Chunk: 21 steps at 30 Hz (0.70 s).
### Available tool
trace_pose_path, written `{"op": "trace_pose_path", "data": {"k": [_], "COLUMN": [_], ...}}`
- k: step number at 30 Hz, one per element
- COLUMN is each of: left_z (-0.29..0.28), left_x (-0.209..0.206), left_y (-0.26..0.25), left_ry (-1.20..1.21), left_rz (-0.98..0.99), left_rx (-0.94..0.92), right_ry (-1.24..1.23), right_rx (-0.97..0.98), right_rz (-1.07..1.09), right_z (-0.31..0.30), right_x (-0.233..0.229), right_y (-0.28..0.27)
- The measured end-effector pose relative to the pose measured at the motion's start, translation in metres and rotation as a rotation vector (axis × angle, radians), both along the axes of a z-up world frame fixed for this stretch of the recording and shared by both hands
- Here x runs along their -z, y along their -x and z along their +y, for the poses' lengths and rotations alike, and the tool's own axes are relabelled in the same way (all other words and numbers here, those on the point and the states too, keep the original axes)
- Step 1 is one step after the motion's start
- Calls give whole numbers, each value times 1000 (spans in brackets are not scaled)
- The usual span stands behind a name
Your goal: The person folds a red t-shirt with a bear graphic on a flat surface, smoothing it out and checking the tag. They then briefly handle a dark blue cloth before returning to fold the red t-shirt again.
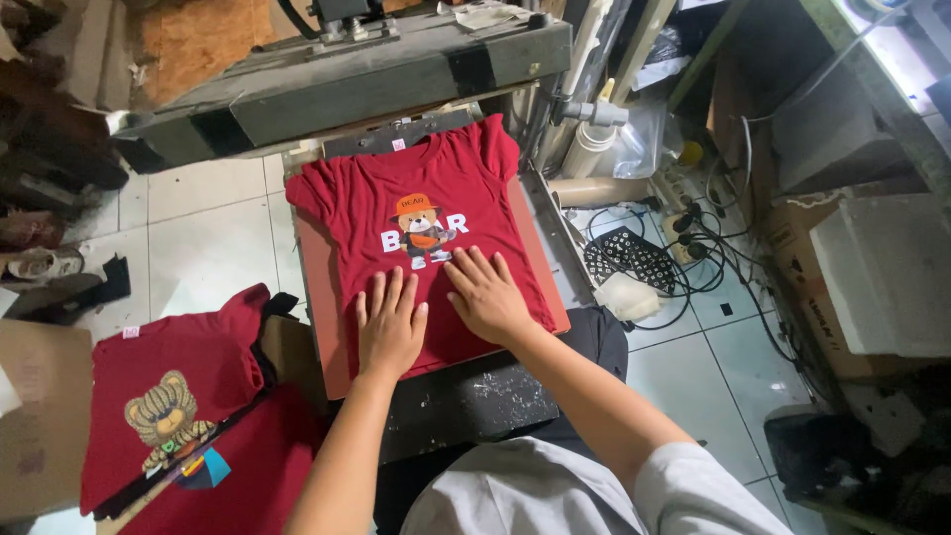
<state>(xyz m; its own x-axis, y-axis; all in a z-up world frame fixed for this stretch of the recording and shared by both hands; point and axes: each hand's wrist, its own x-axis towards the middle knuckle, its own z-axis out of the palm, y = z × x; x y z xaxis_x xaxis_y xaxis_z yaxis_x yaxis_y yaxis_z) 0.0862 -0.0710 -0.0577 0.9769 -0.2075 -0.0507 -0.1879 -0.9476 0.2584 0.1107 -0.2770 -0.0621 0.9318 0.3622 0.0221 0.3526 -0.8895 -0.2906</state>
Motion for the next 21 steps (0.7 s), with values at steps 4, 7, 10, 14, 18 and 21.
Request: {"op": "trace_pose_path", "data": {"k": [4,7,10,14,18,21], "left_z": [45,68,39,8,11,8], "left_x": [41,43,25,16,19,22], "left_y": [-11,-11,-4,5,10,13], "left_ry": [37,25,-31,45,78,51], "left_rz": [-528,-589,-586,-330,-218,-228], "left_rx": [-9,-197,-128,-98,-90,-104], "right_ry": [-78,-95,-56,-59,-31,-42], "right_rx": [34,141,169,17,117,113], "right_rz": [-439,-406,-357,-255,-224,-206], "right_z": [-29,-42,-22,-10,-25,-1], "right_x": [35,33,26,16,22,-5], "right_y": [-31,-31,-9,-1,-10,-8]}}
